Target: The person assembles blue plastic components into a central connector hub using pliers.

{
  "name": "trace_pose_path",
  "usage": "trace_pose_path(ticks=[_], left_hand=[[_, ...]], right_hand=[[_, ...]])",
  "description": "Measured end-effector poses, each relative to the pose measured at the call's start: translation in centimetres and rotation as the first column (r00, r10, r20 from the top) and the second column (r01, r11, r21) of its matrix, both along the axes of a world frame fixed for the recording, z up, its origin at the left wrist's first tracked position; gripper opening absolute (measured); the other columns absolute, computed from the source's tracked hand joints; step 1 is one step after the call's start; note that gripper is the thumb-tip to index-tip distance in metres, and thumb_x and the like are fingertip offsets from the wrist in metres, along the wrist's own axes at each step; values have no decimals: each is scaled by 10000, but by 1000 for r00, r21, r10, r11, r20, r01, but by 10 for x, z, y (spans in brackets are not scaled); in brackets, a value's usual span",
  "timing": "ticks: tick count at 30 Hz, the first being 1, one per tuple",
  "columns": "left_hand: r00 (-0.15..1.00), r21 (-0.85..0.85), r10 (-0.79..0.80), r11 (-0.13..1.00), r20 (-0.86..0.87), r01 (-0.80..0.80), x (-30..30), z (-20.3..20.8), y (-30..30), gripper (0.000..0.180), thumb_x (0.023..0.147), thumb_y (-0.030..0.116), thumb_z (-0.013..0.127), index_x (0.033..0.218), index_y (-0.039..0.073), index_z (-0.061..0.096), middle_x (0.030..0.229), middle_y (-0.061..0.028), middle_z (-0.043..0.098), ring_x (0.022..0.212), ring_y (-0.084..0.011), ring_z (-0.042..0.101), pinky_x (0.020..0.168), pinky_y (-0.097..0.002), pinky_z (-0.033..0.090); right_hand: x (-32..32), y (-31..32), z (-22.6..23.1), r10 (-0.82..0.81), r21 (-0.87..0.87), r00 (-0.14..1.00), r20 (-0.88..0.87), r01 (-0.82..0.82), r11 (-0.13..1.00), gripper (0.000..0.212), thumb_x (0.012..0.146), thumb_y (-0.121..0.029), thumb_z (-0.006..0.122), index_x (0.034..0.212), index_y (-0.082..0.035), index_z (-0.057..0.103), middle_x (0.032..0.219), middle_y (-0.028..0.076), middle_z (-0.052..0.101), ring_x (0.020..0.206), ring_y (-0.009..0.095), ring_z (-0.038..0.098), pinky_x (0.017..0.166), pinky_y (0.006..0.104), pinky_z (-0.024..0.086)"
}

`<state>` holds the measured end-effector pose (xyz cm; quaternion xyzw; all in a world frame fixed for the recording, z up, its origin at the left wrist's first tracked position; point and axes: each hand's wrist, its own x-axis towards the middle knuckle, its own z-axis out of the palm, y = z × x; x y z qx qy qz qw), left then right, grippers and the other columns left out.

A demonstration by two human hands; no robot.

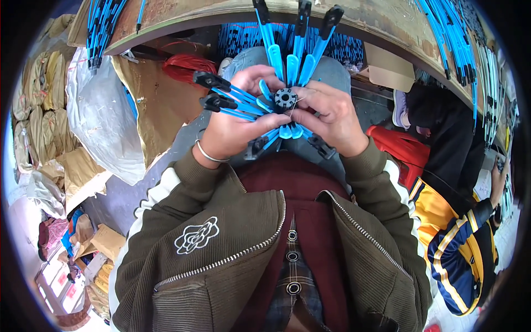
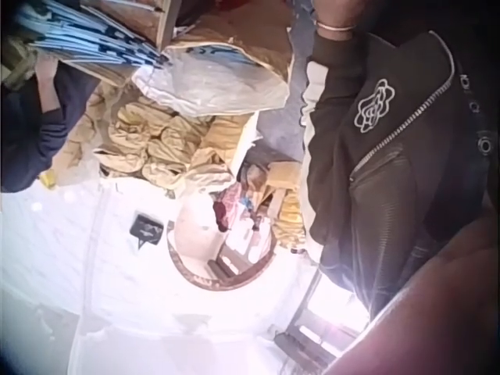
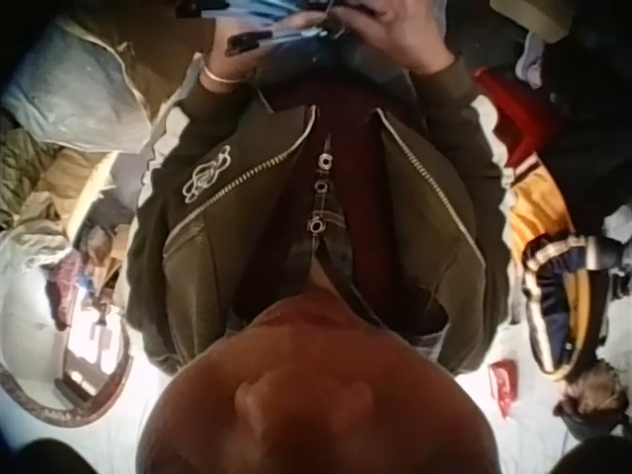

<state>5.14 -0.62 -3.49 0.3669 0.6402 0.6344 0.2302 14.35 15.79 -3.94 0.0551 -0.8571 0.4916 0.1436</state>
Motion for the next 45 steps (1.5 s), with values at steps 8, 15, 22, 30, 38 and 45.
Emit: trace_pose_path(ticks=[8, 15, 22, 30, 38, 45], left_hand=[[998, 33, -35, 999, -54, 37, 0, -16, 8, 311, 720, 63, 693, 997, 32, 556, 1007, -101, 518, 929, -203, 528, 812, -317, 425], [994, 40, -76, 996, -77, 80, -4, -18, 12, 230, 751, 86, 656, 952, 43, 551, 1039, -96, 493, 960, -210, 513, 827, -315, 415], [966, 94, -116, 991, 229, 97, 6, -14, 17, 180, 769, 50, 627, 930, 44, 548, 969, -92, 544, 906, -182, 537, 795, -307, 433], [988, -68, -129, 989, 83, 135, -2, -5, 25, 156, 766, 37, 624, 902, 47, 549, 848, -82, 592, 813, -155, 566, 740, -303, 461], [992, -189, -97, 979, -78, 81, 16, -9, 20, 207, 772, 66, 632, 957, 32, 547, 874, -95, 581, 814, -174, 562, 748, -314, 456], [983, -165, -75, 985, -169, 46, 20, 2, 17, 197, 762, 55, 621, 938, 22, 539, 839, -104, 583, 752, -196, 563, 690, -320, 458]], right_hand=[[0, -8, -14, -37, -98, 999, -35, 34, 995, 238, 685, -25, 674, 913, -8, 612, 689, 89, 537, 612, 218, 543, 542, 304, 439], [0, 0, -20, 42, -271, 997, 64, -23, 962, 203, 721, -35, 680, 907, -8, 602, 703, 57, 550, 627, 149, 529, 558, 280, 432], [19, -16, -29, -122, -504, 989, 78, 145, 852, 212, 746, -19, 682, 932, -2, 581, 735, 29, 591, 675, 107, 569, 585, 243, 450], [9, 18, -2, -71, 17, 983, -170, 75, 997, 321, 701, -154, 750, 958, -50, 589, 624, 30, 576, 558, 142, 591, 513, 247, 463], [11, 14, 33, 19, 443, 957, -290, 116, 889, 215, 751, -141, 668, 932, -44, 604, 556, 80, 489, 480, 227, 520, 447, 328, 409], [20, -5, 32, -166, 15, 983, 75, 166, 986, 59, 742, -46, 622, 771, -20, 577, 609, 86, 505, 517, 259, 515, 485, 332, 426]])
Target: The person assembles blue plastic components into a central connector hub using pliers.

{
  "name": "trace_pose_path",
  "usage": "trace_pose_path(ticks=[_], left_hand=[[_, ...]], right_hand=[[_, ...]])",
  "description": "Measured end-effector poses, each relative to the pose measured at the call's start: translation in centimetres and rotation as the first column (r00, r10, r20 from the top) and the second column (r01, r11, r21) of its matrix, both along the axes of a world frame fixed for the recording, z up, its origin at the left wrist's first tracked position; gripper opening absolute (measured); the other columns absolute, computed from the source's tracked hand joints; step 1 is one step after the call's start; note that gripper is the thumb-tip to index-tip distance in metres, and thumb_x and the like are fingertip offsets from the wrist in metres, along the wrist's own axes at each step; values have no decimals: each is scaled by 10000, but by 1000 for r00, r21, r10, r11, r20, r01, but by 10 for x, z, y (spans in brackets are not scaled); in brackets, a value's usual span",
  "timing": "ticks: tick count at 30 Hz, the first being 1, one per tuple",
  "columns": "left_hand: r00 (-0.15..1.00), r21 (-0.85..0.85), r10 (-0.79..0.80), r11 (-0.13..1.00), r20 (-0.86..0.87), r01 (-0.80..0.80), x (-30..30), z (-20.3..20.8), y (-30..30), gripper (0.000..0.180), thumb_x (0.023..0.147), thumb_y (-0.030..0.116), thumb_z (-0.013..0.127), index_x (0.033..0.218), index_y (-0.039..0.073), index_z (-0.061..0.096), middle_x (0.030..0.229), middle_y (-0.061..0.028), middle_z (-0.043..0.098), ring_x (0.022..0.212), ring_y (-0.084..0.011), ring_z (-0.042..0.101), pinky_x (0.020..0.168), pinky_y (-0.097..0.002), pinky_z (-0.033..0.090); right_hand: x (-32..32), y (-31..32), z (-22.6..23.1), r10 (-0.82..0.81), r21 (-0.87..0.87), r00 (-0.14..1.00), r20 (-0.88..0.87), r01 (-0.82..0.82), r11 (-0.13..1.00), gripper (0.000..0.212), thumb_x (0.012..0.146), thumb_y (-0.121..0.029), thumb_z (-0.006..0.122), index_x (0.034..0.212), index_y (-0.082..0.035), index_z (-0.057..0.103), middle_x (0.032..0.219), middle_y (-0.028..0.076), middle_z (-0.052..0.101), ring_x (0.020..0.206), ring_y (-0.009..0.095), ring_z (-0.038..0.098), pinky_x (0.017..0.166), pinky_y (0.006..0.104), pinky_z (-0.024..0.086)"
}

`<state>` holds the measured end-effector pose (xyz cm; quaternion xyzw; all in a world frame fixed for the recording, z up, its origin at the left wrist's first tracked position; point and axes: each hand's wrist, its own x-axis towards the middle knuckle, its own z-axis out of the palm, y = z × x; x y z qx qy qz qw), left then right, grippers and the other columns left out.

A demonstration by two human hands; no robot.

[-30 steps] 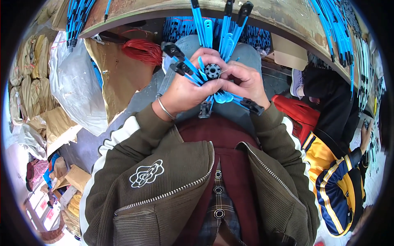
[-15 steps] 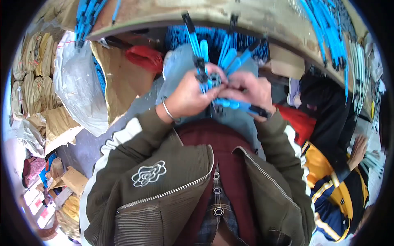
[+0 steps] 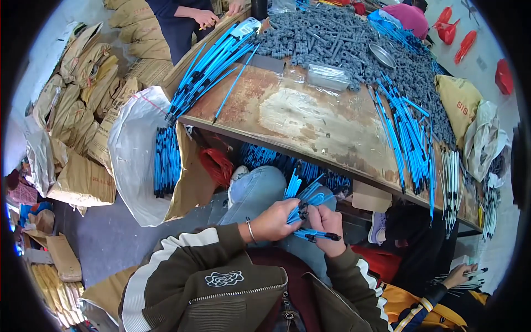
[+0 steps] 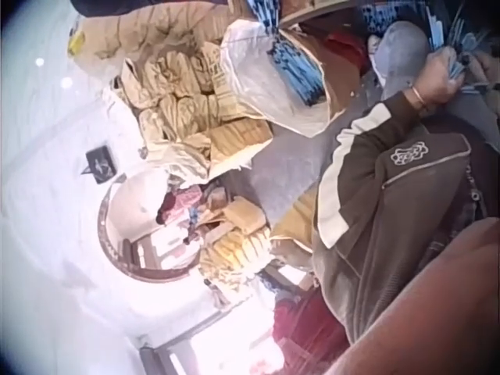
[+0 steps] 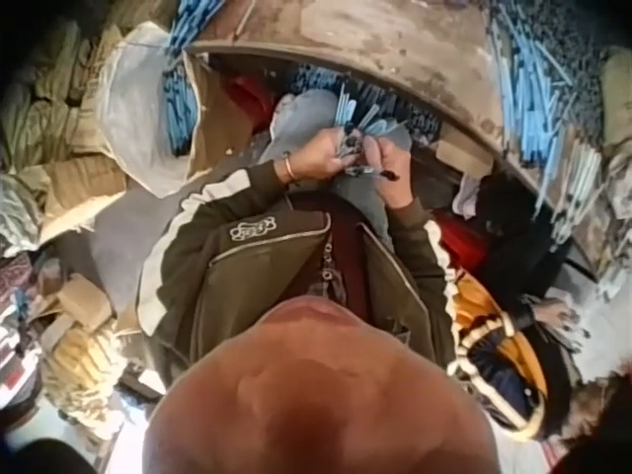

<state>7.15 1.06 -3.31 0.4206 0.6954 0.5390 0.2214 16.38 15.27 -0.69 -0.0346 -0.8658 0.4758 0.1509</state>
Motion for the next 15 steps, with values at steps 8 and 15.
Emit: trace_pose_path(ticks=[8, 15], left_hand=[[988, -9, -8, 1000, 156, 9, -7, -5, 0, 205, 764, 49, 622, 945, 20, 531, 798, -90, 584, 711, -173, 559, 657, -309, 460], [966, 5, -33, 999, 257, 33, -10, 0, 4, 223, 761, 71, 622, 949, 12, 518, 781, -122, 575, 708, -215, 555, 655, -329, 458]], right_hand=[[-10, 7, 7, 116, 137, 970, -213, -88, 987, 75, 732, -62, 597, 795, -29, 573, 664, 76, 531, 544, 243, 502, 492, 330, 407], [-13, 19, 16, 315, 708, 867, -386, 59, 704, 113, 689, -66, 618, 796, -57, 581, 715, 53, 550, 583, 198, 511, 502, 312, 385]])
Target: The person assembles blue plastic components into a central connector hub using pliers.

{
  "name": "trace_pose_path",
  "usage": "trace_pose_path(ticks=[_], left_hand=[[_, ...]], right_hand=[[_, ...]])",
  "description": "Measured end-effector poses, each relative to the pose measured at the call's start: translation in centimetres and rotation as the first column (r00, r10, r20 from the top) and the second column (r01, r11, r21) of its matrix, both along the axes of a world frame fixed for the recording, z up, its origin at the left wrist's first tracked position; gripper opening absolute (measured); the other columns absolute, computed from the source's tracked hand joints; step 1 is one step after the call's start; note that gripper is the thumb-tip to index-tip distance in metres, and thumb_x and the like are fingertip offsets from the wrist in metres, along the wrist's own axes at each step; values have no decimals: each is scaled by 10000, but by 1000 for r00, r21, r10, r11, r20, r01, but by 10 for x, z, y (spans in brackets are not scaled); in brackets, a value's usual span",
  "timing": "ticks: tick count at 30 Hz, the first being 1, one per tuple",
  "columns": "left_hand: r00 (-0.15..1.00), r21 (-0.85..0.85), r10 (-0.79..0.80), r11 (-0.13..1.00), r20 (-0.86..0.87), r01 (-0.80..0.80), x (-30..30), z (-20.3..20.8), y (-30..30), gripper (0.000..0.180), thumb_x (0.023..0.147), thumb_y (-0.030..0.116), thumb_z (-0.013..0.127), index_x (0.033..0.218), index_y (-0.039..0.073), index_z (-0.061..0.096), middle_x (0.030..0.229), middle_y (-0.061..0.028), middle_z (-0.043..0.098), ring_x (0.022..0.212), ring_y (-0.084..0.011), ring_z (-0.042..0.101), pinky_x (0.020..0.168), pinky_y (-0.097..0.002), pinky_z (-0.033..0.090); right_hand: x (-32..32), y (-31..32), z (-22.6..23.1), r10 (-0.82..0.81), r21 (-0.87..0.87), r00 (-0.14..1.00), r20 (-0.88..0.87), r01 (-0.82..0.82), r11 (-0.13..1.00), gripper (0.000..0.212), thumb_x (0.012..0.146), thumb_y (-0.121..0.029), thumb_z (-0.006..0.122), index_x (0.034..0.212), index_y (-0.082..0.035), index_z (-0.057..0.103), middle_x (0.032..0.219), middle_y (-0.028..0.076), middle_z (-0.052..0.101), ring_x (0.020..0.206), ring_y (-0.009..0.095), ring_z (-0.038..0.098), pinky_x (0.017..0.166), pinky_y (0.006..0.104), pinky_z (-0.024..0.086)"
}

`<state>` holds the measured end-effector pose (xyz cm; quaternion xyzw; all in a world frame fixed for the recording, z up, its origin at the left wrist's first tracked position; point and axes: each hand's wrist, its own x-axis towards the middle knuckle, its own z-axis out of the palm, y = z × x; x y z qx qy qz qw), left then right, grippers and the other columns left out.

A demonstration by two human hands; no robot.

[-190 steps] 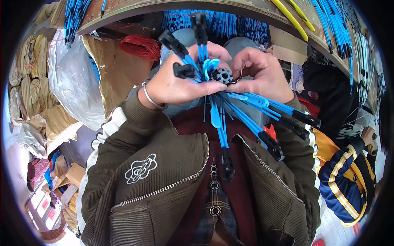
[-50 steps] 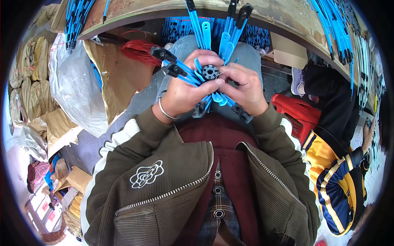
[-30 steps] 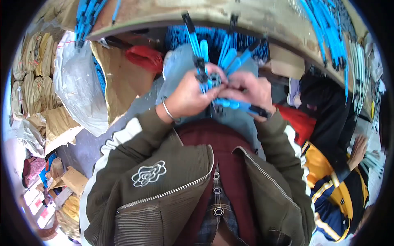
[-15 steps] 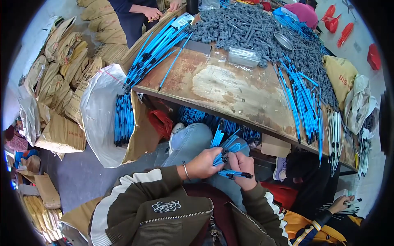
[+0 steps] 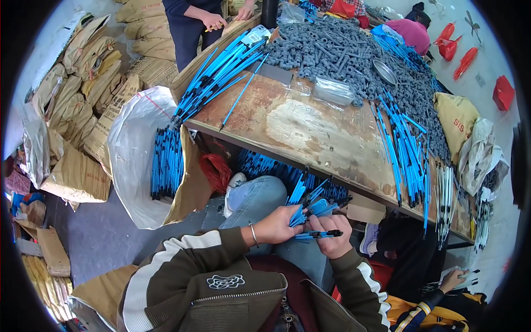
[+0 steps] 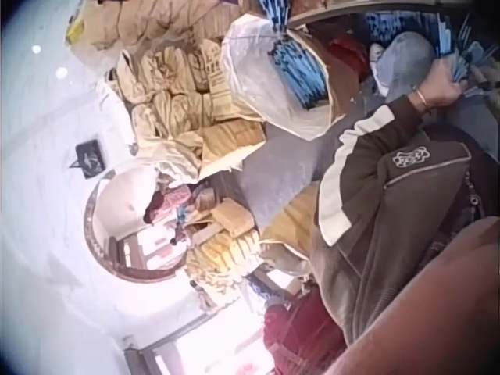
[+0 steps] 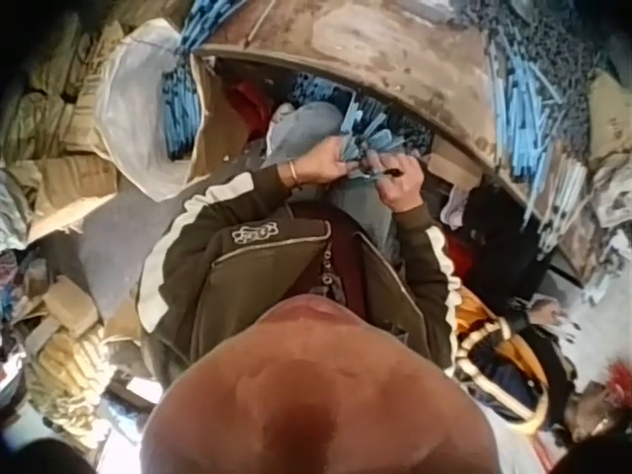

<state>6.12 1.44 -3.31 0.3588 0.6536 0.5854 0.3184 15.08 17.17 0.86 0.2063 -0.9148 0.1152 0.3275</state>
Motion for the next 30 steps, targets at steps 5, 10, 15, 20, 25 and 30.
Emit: trace_pose_path(ticks=[5, 10, 15, 20, 25, 30], left_hand=[[989, 64, 5, 998, -146, 4, -3, -9, 3, 270, 744, 129, 632, 941, -5, 504, 789, -188, 572, 714, -331, 568, 661, -376, 452], [990, 13, 2, 1000, -144, 0, -6, -4, 5, 219, 756, 94, 634, 942, 36, 535, 792, -115, 585, 726, -222, 588, 679, -320, 464], [987, -35, -141, 990, -70, 139, -18, -1, 1, 184, 765, 100, 629, 916, 44, 541, 781, -102, 588, 719, -204, 592, 675, -313, 466], [989, 45, -123, 991, -85, 127, -13, -2, 1, 156, 777, 107, 632, 895, 46, 548, 772, -78, 596, 691, -155, 577, 656, -296, 463], [996, 25, 31, 999, -86, -29, -6, -1, -4, 152, 782, 135, 630, 868, 33, 557, 734, -101, 588, 656, -184, 568, 630, -311, 453], [988, 81, 146, 987, -58, -141, -9, 2, -9, 98, 802, 72, 620, 861, 33, 552, 776, -28, 577, 703, -96, 530, 645, -241, 442]], right_hand=[[4, -7, -3, -51, -295, 937, 346, 160, 942, 91, 764, -96, 596, 833, -37, 601, 675, 58, 540, 557, 182, 505, 513, 292, 383], [6, -5, -14, 466, -776, 648, 603, 611, 155, 137, 853, -135, 556, 813, -11, 598, 686, 22, 573, 595, 108, 514, 536, 263, 403], [3, 0, -14, 567, -742, 590, 576, 668, 59, 244, 888, -191, 539, 770, 12, 603, 647, -31, 551, 566, 44, 457, 513, 198, 344], [16, 21, 4, 270, -740, 693, 669, 583, 335, 227, 883, -174, 543, 770, 15, 596, 640, -24, 535, 577, 35, 437, 525, 191, 346], [29, 23, 2, 33, -752, 785, 619, 579, 314, 197, 869, -149, 563, 779, 22, 601, 635, -23, 529, 597, 35, 448, 542, 193, 369], [32, 11, -8, 16, -758, 807, 590, 548, 353, 185, 860, -138, 575, 789, 29, 609, 632, -15, 537, 604, 42, 468, 551, 198, 388]])
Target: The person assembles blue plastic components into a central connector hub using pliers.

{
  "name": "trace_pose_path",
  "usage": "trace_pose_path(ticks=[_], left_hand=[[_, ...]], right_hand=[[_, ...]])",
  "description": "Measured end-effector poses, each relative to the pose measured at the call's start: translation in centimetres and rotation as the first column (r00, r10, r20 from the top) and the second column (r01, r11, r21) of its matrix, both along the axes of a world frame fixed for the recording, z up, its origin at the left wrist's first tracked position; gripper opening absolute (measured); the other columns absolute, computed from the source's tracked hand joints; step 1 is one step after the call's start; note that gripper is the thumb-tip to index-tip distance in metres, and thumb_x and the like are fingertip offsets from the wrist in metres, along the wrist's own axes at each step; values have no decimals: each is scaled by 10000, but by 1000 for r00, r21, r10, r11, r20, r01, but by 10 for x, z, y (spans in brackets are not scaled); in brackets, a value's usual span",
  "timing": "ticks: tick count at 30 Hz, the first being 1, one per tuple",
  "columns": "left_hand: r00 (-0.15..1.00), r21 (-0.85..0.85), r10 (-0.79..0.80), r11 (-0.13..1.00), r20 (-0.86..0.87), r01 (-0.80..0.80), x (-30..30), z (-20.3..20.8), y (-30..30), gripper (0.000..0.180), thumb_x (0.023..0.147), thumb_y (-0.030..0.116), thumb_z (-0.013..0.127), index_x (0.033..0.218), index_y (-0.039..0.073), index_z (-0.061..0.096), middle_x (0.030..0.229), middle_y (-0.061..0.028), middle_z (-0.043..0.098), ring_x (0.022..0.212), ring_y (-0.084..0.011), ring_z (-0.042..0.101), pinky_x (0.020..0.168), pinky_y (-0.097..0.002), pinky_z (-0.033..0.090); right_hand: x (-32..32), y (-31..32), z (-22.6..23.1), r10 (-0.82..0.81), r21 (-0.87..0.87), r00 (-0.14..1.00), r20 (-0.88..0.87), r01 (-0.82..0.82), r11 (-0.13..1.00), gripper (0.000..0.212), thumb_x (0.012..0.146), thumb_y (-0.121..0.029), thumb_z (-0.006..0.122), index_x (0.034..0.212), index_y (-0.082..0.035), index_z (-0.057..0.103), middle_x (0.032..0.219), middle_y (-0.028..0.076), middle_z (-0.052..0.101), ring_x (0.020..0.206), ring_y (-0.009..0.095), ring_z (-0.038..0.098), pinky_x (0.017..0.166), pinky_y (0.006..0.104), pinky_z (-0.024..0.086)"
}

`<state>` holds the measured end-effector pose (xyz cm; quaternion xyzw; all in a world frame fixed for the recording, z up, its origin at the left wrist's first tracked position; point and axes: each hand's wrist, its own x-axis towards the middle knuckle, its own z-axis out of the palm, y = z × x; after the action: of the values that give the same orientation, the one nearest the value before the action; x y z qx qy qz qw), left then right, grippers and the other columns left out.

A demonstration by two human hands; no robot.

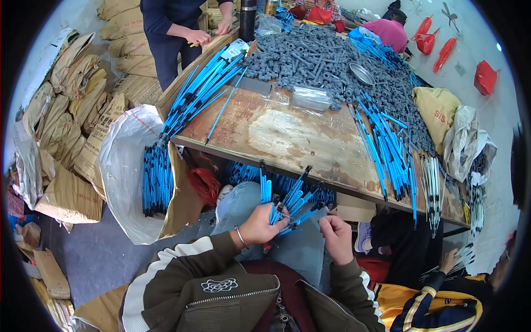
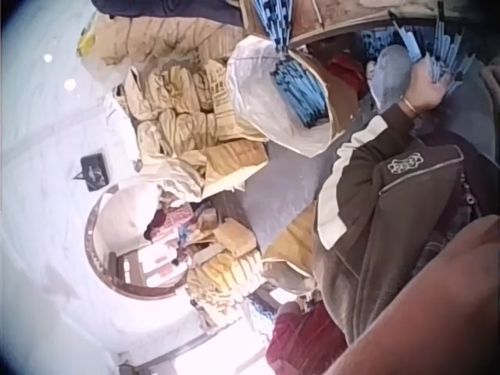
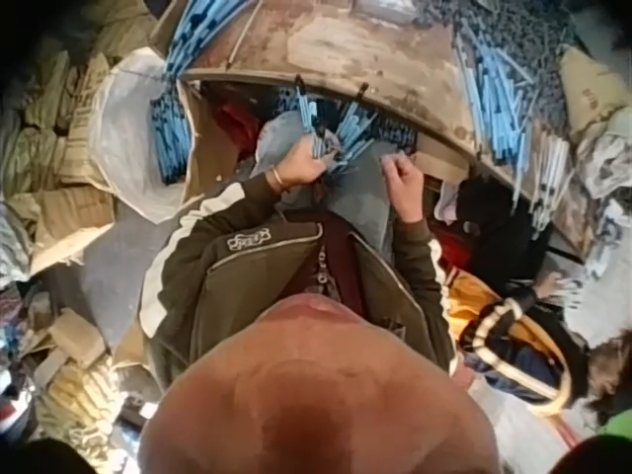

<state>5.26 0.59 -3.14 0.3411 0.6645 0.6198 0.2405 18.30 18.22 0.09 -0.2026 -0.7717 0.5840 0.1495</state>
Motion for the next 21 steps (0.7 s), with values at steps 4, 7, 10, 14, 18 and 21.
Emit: trace_pose_path(ticks=[4, 7, 10, 14, 18, 21], left_hand=[[999, -20, -45, 999, 6, 45, -6, 12, -11, 103, 794, 36, 622, 868, 32, 551, 801, -27, 576, 748, -93, 532, 666, -236, 441], [974, 9, -184, 983, 135, 185, -6, 22, -22, 102, 796, 33, 617, 873, 37, 550, 816, -25, 574, 774, -97, 539, 690, -245, 450], [950, 49, -280, 960, 141, 276, -4, 23, -22, 101, 800, 39, 614, 879, 42, 551, 832, -26, 578, 795, -104, 550, 713, -255, 458], [950, 50, -311, 949, -1, 310, -3, 23, -20, 98, 807, 61, 612, 885, 47, 555, 856, -36, 592, 818, -123, 572, 741, -269, 468], [950, -14, -302, 953, -77, 302, -6, 23, -19, 94, 810, 71, 613, 883, 43, 560, 876, -51, 609, 828, -137, 589, 752, -277, 472], [956, -60, -273, 962, -109, 268, -8, 20, -19, 97, 809, 72, 616, 881, 37, 563, 890, -60, 618, 830, -143, 596, 751, -279, 473]], right_hand=[[0, -16, -10, 53, -31, 998, 24, -52, 998, 182, 858, -137, 578, 795, 30, 611, 625, -17, 535, 600, 40, 466, 544, 200, 389], [0, -24, -31, 100, -17, 993, 66, -99, 995, 176, 853, -138, 583, 803, 28, 613, 619, -2, 544, 591, 49, 474, 537, 211, 394], [6, -26, -68, 124, 46, 983, 137, -132, 990, 169, 844, -140, 591, 814, 24, 615, 615, 29, 567, 575, 73, 497, 531, 233, 405], [6, -29, -101, 86, 163, 992, 92, -101, 982, 162, 826, -146, 603, 825, 15, 621, 640, 110, 600, 570, 151, 556, 532, 278, 423], [7, -27, -107, 46, 169, 995, 86, -60, 984, 151, 799, -143, 618, 821, 6, 627, 708, 165, 612, 595, 237, 590, 544, 323, 439], [8, -26, -113, 57, 197, 997, 60, -67, 978, 122, 773, -122, 629, 810, -5, 632, 711, 156, 610, 633, 263, 598, 564, 333, 449]])
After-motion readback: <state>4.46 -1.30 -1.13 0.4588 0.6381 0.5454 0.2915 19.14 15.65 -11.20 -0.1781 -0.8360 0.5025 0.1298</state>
